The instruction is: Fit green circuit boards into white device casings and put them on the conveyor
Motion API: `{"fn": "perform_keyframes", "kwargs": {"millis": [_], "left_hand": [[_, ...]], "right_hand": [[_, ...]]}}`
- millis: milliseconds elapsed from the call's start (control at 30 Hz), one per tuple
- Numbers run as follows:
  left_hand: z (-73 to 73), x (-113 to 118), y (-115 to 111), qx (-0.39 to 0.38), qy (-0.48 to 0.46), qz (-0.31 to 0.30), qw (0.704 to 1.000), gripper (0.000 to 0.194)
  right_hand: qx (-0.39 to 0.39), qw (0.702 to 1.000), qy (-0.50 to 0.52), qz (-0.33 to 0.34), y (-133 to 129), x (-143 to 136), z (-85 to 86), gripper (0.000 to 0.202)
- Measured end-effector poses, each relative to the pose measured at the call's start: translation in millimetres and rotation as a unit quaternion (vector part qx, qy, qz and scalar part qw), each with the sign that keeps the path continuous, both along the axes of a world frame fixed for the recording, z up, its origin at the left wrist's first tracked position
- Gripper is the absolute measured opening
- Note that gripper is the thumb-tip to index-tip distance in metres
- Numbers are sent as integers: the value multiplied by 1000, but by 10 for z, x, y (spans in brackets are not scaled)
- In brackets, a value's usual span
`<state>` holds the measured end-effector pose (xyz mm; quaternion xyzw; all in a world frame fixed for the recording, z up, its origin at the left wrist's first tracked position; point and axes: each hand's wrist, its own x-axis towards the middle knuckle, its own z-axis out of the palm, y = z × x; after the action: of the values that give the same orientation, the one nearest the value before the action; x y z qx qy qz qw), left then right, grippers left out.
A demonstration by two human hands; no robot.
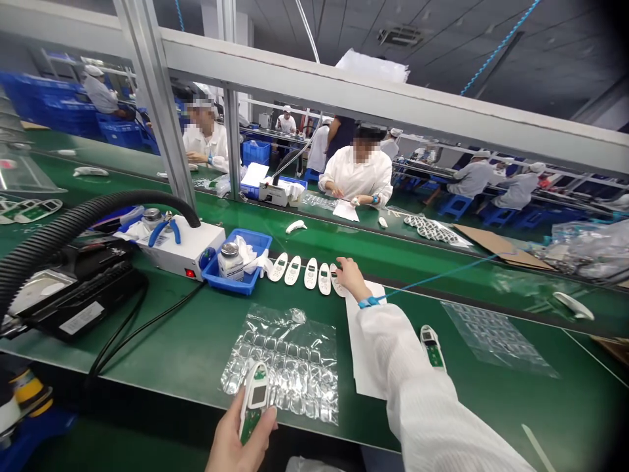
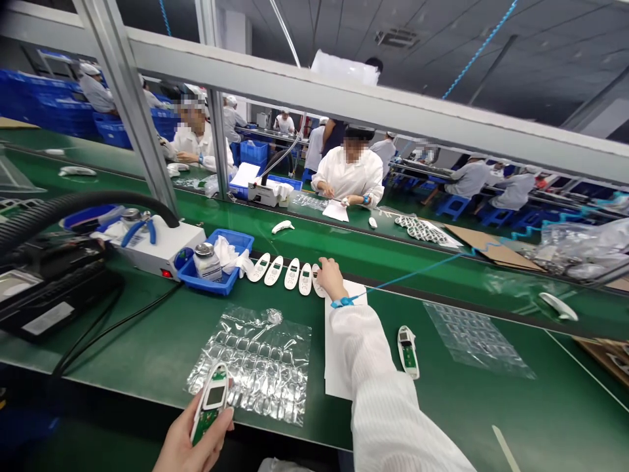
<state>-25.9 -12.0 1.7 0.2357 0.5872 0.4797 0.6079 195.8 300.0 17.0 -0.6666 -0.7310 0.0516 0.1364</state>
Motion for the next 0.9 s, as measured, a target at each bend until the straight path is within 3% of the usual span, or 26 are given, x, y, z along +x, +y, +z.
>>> {"fn": "perform_keyframes", "kwargs": {"millis": [67,133,267,367,433,533,633,667,733,833,900], "left_hand": [[-12,-21,24,-14,-48,-28,998,71],[-18,-35,36,-12,-67,-17,998,69],[-26,-21,44,-9,-88,34,995,55],[-51,26,63,-4,-92,60,994,46],[-84,81,79,9,-80,51,995,45],[-132,193,87,30,-55,26,998,47],[-153,287,60,38,-21,4,999,46],[-153,303,45,37,-7,0,999,45],[-143,310,12,30,23,-1,999,42],[-112,281,-29,15,52,5,999,35],[-93,257,-44,9,63,11,998,32]], "right_hand": [[-9,1000,12,8,111,12,-45,30],[-14,999,28,16,152,11,-56,28],[6,997,79,18,77,82,113,23],[24,990,134,44,-251,82,283,27],[13,982,172,82,-671,-28,315,34],[-51,961,229,145,-1469,-304,217,29],[-149,902,357,190,-2064,-497,55,27],[-146,899,370,185,-2158,-513,6,27],[-81,924,341,156,-2203,-478,-86,26],[19,958,263,113,-2103,-371,-226,23],[36,964,244,103,-2058,-336,-318,21]]}}
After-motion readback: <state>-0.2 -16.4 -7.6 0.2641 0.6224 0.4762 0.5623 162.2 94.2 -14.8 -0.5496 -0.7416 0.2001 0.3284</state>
